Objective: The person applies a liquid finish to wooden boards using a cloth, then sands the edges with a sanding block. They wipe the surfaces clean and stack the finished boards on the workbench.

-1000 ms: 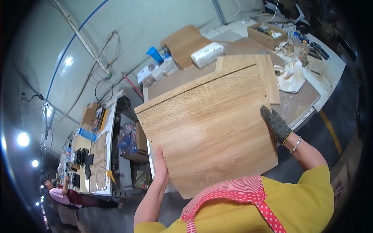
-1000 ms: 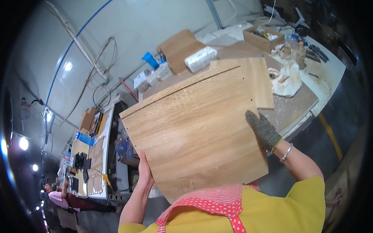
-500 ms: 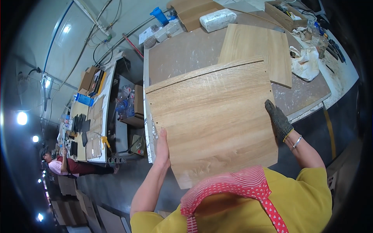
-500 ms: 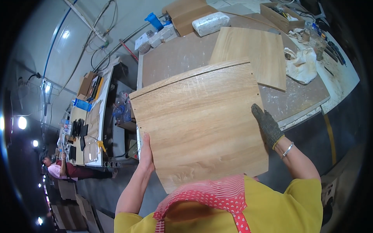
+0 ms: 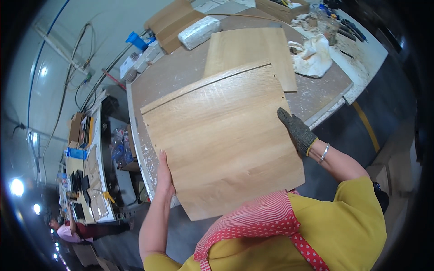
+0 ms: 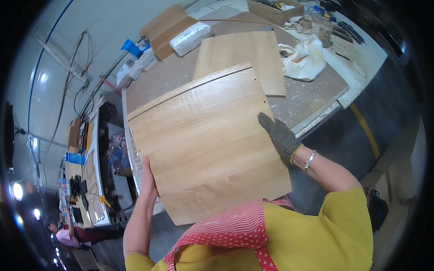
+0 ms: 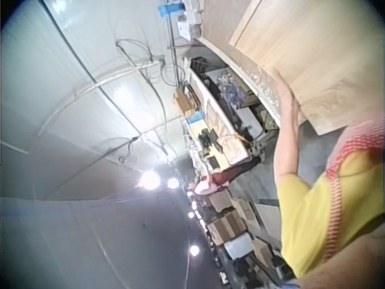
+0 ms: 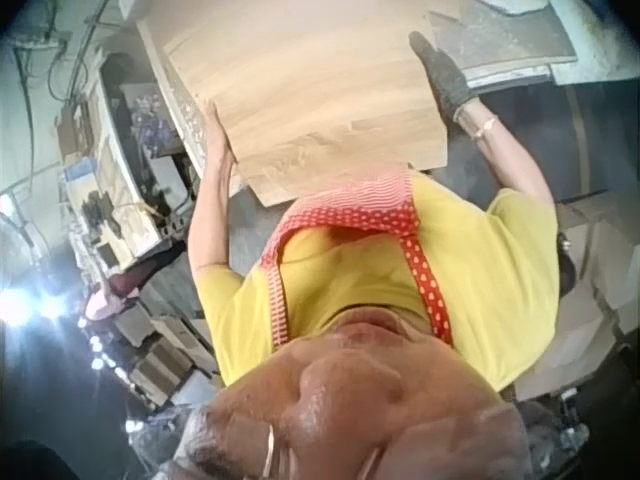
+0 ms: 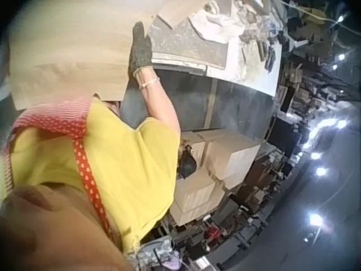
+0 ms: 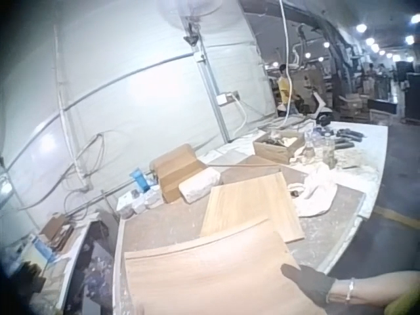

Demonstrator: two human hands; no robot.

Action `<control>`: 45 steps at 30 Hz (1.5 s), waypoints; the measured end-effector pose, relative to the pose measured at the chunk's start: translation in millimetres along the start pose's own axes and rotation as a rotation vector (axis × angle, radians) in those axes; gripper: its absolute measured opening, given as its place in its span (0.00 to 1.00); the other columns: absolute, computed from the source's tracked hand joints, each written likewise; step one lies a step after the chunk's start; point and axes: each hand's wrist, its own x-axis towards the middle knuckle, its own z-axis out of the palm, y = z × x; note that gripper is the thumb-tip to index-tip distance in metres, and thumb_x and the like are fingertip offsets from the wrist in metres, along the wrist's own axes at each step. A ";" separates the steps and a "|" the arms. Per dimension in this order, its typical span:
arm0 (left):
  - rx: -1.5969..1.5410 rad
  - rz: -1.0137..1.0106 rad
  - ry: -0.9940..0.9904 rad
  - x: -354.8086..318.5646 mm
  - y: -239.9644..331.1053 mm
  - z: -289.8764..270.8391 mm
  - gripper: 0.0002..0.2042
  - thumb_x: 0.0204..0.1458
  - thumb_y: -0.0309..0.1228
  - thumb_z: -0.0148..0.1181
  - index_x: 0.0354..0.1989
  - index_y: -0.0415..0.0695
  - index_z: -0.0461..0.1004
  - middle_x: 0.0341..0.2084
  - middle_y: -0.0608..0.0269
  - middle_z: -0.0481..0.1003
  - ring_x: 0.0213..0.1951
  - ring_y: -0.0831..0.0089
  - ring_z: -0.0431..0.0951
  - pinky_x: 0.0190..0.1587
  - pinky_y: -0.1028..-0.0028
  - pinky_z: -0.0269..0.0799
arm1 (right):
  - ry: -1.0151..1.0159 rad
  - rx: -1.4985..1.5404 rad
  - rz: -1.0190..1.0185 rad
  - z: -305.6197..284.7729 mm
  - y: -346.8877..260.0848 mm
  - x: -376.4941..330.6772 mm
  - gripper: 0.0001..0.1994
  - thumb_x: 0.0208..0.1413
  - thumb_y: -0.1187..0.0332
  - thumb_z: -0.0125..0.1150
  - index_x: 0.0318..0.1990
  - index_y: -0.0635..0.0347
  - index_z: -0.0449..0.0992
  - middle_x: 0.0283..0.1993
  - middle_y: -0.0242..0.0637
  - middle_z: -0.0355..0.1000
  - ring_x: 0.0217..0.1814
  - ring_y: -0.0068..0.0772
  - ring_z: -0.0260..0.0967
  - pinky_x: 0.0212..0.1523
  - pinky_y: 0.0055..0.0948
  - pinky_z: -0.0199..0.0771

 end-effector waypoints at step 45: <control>1.267 0.512 -0.495 206.8 34.6 17.6 0.24 0.59 0.47 0.53 0.49 0.35 0.73 0.39 0.52 0.78 0.42 0.61 0.77 0.47 0.68 0.69 | 0.119 0.596 0.641 128.1 211.6 -134.8 0.27 0.50 0.74 0.69 0.59 0.63 0.67 0.51 0.39 0.72 0.49 0.33 0.71 0.49 0.29 0.73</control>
